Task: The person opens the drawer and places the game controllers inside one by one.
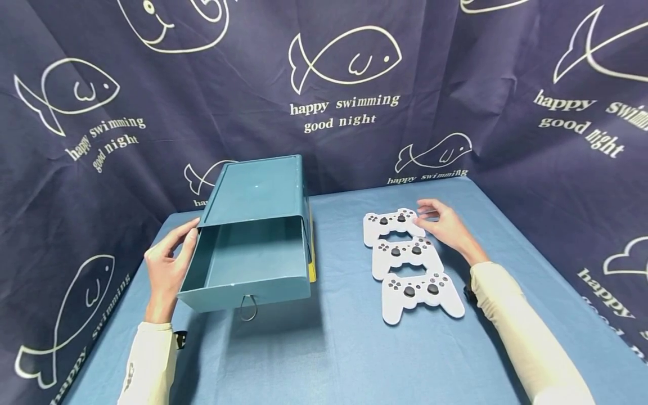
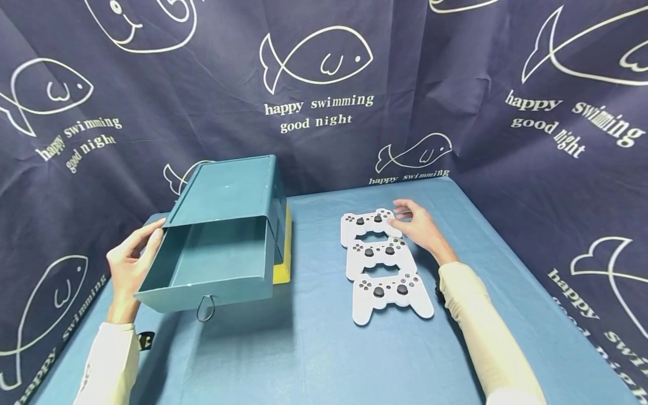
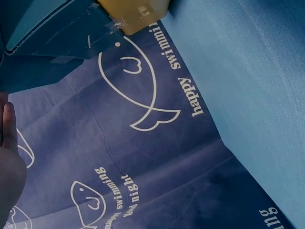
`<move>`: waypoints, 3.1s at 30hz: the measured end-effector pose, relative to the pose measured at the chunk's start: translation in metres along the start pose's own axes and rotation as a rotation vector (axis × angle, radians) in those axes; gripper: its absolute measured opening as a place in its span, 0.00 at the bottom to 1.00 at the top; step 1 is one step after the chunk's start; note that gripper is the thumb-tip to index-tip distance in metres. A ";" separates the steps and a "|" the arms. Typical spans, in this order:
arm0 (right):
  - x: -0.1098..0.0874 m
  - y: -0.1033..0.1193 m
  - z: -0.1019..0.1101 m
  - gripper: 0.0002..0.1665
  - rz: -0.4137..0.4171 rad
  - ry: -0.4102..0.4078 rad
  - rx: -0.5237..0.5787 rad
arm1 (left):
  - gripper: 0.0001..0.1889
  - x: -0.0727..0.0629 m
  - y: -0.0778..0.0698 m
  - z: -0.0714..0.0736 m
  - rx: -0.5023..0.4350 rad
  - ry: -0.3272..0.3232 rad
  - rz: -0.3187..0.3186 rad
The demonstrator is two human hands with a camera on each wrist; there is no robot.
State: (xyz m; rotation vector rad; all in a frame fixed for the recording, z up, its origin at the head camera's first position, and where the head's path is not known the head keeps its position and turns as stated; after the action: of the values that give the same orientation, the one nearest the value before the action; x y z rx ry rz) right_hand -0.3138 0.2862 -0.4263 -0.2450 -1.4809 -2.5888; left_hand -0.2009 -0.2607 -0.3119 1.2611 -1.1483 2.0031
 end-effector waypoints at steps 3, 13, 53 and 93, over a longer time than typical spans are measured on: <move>0.002 -0.004 -0.002 0.34 -0.008 0.027 -0.001 | 0.12 0.001 0.000 0.000 -0.002 0.003 -0.002; 0.011 -0.009 -0.007 0.37 -0.092 0.098 -0.103 | 0.13 -0.004 0.015 0.000 -0.013 -0.005 0.002; 0.028 -0.020 -0.014 0.45 -0.131 0.248 -0.290 | 0.15 -0.010 0.033 0.001 -0.016 -0.007 0.015; 0.020 -0.013 -0.004 0.44 -0.158 0.102 -0.301 | 0.16 -0.010 0.028 0.000 -0.012 -0.008 0.022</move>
State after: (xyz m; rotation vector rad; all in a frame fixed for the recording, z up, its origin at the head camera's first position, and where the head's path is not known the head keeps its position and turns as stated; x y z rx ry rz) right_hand -0.3364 0.2884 -0.4347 -0.0276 -1.1150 -2.8974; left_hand -0.2180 -0.2747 -0.3313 1.2571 -1.1806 2.0060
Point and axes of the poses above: each hand's wrist, its own x-axis towards the middle knuckle, its own z-axis out of the back of the hand, y = z × x, the point moved 3 cm from there along x, towards the middle knuckle, and after that the axes turned 6 degrees about -z, right-handed, at the moved point
